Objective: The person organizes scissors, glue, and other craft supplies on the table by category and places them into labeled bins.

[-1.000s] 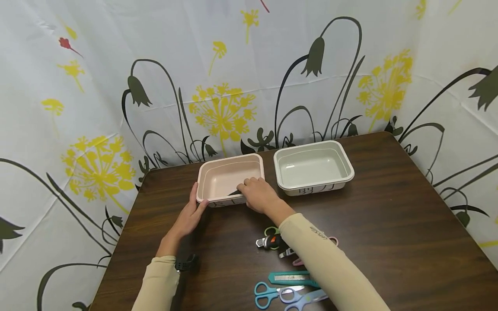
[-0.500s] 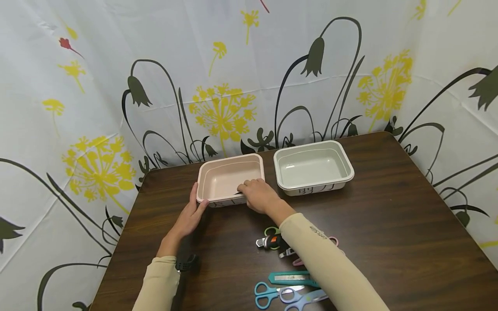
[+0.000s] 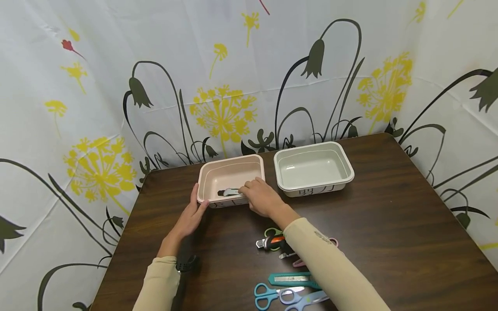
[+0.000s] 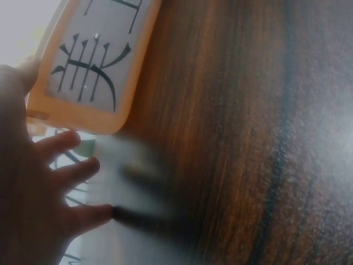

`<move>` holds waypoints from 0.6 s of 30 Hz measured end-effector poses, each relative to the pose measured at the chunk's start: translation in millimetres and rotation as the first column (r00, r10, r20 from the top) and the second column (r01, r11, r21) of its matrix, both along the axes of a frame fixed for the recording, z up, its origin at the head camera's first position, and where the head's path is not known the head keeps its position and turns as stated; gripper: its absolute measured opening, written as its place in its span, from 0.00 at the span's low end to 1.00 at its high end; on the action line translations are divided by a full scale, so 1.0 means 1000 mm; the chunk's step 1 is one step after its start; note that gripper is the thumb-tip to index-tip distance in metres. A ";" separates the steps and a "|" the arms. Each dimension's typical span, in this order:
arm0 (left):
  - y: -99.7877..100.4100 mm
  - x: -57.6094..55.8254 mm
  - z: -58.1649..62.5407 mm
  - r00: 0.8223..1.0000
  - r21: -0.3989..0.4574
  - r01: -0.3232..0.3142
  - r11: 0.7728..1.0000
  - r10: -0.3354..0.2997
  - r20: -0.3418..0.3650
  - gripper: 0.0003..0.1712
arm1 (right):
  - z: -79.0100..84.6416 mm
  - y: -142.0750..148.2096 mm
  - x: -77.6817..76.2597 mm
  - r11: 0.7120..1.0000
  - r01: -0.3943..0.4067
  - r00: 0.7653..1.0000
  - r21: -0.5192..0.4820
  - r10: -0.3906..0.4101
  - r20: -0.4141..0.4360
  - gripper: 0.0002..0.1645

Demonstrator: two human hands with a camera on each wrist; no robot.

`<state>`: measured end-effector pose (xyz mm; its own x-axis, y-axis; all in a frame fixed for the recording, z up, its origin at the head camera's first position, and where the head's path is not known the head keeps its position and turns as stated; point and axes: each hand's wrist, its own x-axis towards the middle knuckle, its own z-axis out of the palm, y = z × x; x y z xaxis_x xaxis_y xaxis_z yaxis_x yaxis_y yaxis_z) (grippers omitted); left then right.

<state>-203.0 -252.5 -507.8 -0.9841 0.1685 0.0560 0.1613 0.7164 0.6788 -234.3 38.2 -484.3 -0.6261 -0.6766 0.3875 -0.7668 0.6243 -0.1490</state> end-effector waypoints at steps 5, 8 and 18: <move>0.000 0.000 0.000 1.000 0.002 0.002 1.000 -0.002 0.004 0.45 | -0.008 0.007 0.004 0.997 -0.033 0.999 -0.076 0.031 -0.030 0.22; 0.000 -0.001 -0.001 1.000 -0.006 0.005 1.000 -0.005 0.006 0.45 | -0.010 0.012 0.009 0.992 -0.044 0.999 -0.122 0.041 -0.029 0.22; -0.001 -0.001 0.000 1.000 0.026 0.013 1.000 -0.014 0.006 0.45 | -0.004 0.057 0.049 0.968 0.050 0.999 -0.247 -0.044 0.029 0.26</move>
